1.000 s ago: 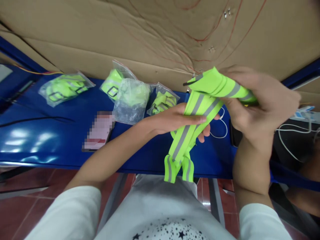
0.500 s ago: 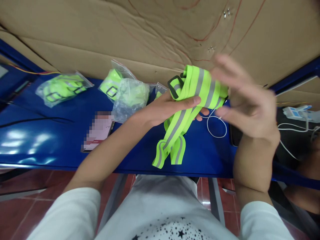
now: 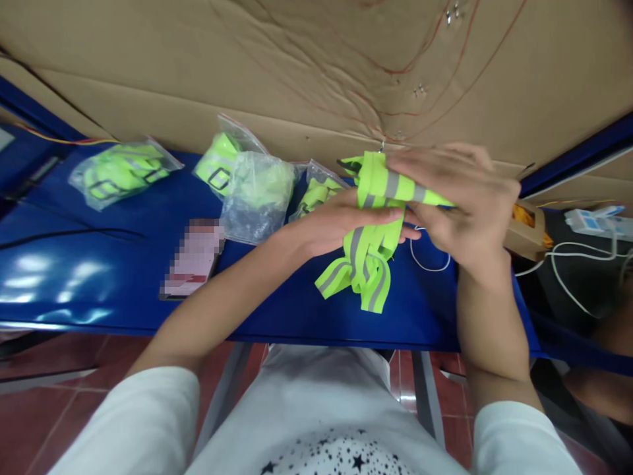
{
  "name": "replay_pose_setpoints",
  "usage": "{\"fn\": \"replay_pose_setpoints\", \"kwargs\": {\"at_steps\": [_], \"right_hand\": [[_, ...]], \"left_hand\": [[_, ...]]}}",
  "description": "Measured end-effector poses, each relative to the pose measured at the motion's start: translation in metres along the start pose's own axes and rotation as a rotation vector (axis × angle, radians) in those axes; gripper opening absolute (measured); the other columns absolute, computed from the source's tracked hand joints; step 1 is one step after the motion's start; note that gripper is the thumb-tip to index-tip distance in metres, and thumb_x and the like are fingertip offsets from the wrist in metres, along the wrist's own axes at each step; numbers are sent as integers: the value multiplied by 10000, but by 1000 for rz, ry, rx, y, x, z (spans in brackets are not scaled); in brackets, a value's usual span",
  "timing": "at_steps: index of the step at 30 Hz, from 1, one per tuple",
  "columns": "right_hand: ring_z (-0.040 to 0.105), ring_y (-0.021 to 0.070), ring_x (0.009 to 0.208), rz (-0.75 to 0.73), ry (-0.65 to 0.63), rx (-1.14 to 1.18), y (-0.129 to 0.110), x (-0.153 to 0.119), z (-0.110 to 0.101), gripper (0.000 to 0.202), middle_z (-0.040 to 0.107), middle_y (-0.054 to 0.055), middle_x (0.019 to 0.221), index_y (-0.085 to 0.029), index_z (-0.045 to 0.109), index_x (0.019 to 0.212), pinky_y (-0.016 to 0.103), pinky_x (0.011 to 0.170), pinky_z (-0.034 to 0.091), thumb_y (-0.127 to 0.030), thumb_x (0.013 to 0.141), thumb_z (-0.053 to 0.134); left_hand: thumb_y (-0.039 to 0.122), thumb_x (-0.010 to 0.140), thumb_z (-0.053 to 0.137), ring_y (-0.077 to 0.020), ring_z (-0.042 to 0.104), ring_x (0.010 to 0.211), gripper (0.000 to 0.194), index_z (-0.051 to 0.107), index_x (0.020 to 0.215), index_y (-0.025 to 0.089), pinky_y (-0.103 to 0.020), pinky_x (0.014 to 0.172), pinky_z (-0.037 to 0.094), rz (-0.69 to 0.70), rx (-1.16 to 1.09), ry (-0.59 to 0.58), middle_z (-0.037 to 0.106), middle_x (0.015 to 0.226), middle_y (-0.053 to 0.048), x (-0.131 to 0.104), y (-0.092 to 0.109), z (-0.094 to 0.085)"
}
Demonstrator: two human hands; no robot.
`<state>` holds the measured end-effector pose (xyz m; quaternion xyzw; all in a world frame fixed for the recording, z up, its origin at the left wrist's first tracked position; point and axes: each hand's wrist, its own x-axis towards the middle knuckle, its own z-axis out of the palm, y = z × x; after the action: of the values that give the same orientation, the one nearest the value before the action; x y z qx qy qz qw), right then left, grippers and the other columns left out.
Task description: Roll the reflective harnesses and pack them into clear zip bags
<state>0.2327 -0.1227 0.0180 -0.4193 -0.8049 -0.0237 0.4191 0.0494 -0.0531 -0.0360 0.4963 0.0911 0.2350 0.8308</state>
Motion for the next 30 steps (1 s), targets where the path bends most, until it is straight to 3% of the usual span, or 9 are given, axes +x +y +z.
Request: {"fn": "replay_pose_setpoints", "kwargs": {"at_steps": [2, 6, 9, 11, 14, 16, 20, 23, 30], "right_hand": [[589, 287, 1396, -79, -93, -81, 2, -1, 1, 442, 671, -68, 1430, -427, 641, 1407, 541, 1265, 372, -268, 995, 643], [436, 332, 1522, -32, -222, -110, 0, 1, 4, 515, 554, -78, 1559, -457, 568, 1470, 612, 1323, 225, -305, 986, 650], [288, 288, 1601, -40, -331, -84, -1, 4, 0, 549, 405, -74, 1663, -410, 513, 1525, 591, 1354, 113, -251, 1004, 579], [211, 280, 1626, -47, -406, 46, 5, 4, -6, 591, 291, -56, 1717, -374, 474, 1558, 568, 1359, 90, -320, 986, 612], [264, 271, 1610, 80, -238, 319, 21, 3, -14, 690, 311, -19, 1718, -367, 449, 1571, 509, 1338, 230, -479, 935, 694], [428, 279, 1533, 203, -150, 395, 31, 2, -12, 725, 451, 21, 1648, -345, 499, 1537, 477, 1272, 386, -500, 882, 767], [752, 274, 1048, 329, -274, 358, 26, 3, 6, 445, 783, 23, 1162, -259, 750, 1203, 440, 937, 646, -455, 815, 845], [757, 254, 916, 310, -120, 288, 8, 4, 14, 333, 799, 13, 1030, -244, 784, 1107, 410, 832, 662, -409, 823, 844], [722, 290, 1191, 135, 51, 28, -11, -4, 16, 381, 754, 17, 1285, -281, 725, 1321, 440, 1083, 586, -321, 942, 714]], "left_hand": [[352, 759, 922, -340, 740, 1137, 427, 743, 1100, 168, -498, 1046, 573, 30, 7, 40, 793, 1116, -90, -4, 5, -1], [448, 578, 1011, -370, 700, 1214, 647, 745, 1118, 211, -486, 1026, 590, 41, -2, 31, 783, 1122, -68, -9, 13, -1], [493, 656, 967, -346, 716, 1187, 586, 741, 1110, 200, -470, 1012, 595, 96, -24, 115, 783, 1103, -71, -6, 11, -3], [450, 725, 936, -337, 746, 1113, 492, 747, 1082, 170, -471, 978, 608, 67, -8, 157, 789, 1076, -90, -4, 9, -7], [363, 723, 946, -346, 764, 1049, 460, 756, 1077, 139, -480, 926, 625, -14, 45, 149, 794, 1079, -125, -4, 7, -13], [326, 711, 952, -339, 770, 1023, 465, 757, 1087, 134, -479, 914, 627, -38, 76, 121, 797, 1075, -128, -5, 5, -14], [266, 667, 965, -297, 782, 963, 458, 758, 1059, 151, -445, 909, 623, -28, 61, 125, 805, 1024, -91, -3, -3, -10], [245, 626, 961, -284, 783, 903, 415, 758, 972, 140, -443, 912, 621, -20, -40, 160, 799, 931, -75, 2, -8, -8], [270, 636, 909, -275, 763, 839, 316, 747, 882, 156, -433, 855, 606, 16, 34, 212, 779, 866, -41, 1, 0, -2]]}}
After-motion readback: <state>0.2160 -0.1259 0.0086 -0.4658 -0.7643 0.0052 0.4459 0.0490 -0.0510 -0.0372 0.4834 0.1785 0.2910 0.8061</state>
